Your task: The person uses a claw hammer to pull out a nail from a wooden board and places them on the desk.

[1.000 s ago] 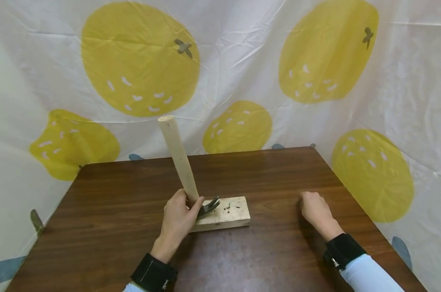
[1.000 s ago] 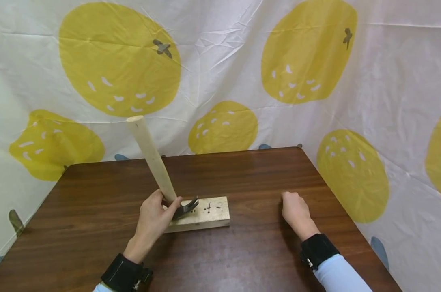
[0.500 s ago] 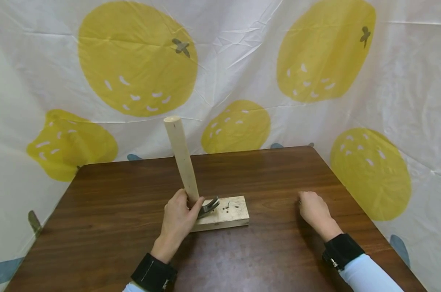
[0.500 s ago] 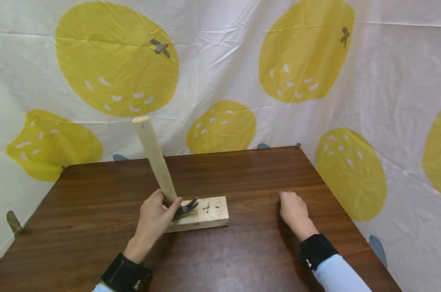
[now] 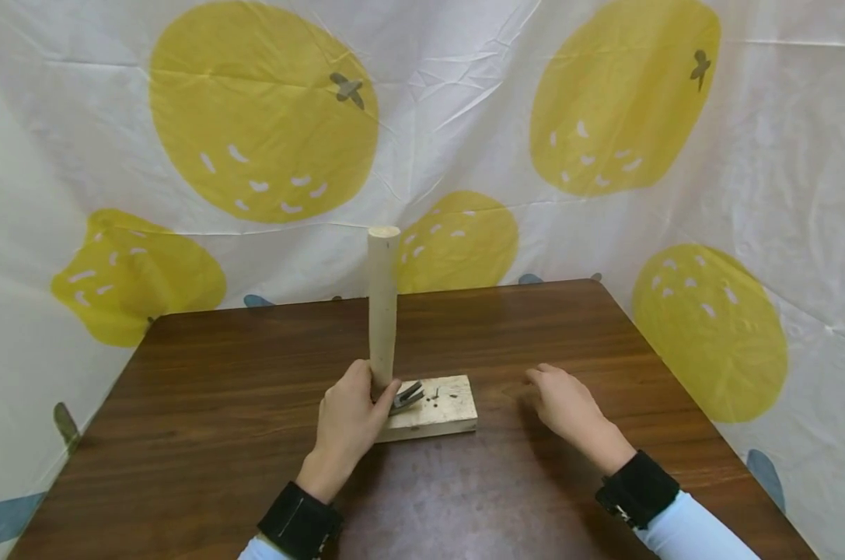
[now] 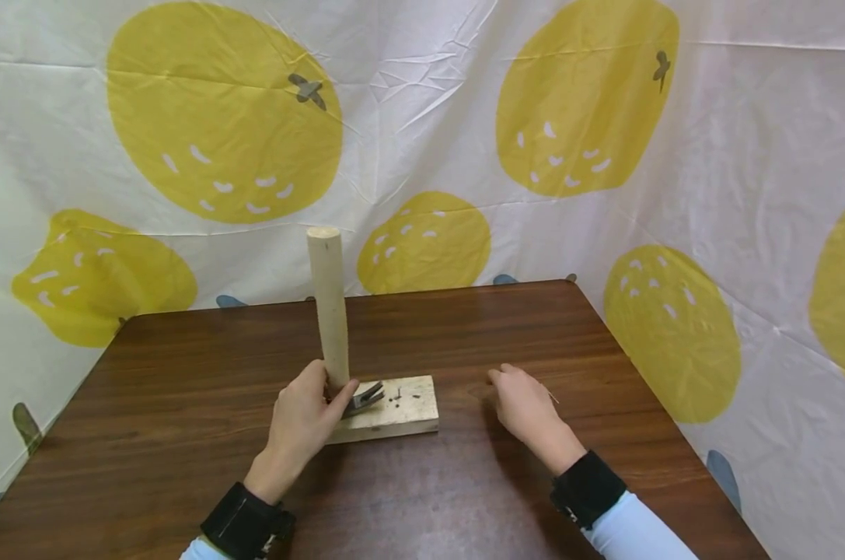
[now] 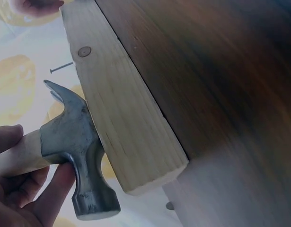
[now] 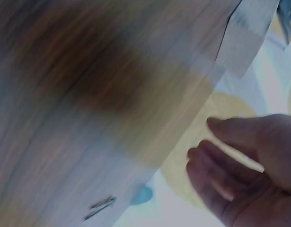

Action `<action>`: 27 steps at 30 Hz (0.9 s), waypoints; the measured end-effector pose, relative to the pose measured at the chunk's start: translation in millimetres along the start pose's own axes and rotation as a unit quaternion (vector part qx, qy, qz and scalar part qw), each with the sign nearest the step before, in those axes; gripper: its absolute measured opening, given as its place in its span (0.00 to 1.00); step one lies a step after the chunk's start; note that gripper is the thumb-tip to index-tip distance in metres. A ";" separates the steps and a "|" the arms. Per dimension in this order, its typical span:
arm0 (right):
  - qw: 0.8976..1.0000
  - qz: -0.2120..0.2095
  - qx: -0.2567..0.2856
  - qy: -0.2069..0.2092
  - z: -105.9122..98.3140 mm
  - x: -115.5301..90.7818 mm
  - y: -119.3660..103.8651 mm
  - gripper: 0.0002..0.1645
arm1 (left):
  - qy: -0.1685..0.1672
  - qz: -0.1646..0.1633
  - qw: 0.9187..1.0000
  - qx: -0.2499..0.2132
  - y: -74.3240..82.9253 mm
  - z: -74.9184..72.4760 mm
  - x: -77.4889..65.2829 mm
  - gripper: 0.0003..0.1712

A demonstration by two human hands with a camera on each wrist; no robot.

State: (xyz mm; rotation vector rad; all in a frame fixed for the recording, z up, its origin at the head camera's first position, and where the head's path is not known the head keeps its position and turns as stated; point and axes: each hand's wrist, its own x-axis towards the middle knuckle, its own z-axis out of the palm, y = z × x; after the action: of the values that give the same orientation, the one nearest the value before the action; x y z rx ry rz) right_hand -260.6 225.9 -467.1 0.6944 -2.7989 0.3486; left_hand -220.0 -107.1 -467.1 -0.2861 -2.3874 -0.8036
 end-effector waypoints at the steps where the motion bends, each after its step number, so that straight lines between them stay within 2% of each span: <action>1: 1.000 -0.019 0.008 -0.003 1.7 0.7 -3.8 0.17 | -0.001 0.002 1.000 0.008 0.8 0.6 0.4 0.17; 6: 0.991 -0.126 0.042 -0.007 9.8 3.1 -19.8 0.19 | -0.011 0.012 0.999 0.035 4.8 2.3 3.0 0.18; 11: 0.978 -0.196 0.071 -0.016 12.9 3.7 -32.3 0.25 | -0.015 0.019 0.999 0.045 8.1 3.3 6.4 0.18; 15: 0.972 -0.218 0.083 -0.042 15.0 2.4 -38.7 0.27 | -0.023 0.020 0.998 0.051 10.3 4.9 8.9 0.18; 19: 0.972 -0.215 0.076 -0.061 18.3 -0.2 -40.5 0.29 | -0.030 0.024 0.998 0.054 13.3 7.5 11.1 0.18; 27: 0.973 -0.214 0.068 -0.055 20.4 -0.6 -41.3 0.27 | -0.034 0.026 0.998 0.054 20.7 13.8 16.0 0.17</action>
State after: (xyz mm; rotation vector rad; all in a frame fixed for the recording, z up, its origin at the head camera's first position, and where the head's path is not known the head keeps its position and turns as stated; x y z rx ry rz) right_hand -243.5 184.8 -479.4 1.3540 -2.6398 0.4295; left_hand -231.6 -82.0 -456.4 -0.3351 -2.4664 -0.6491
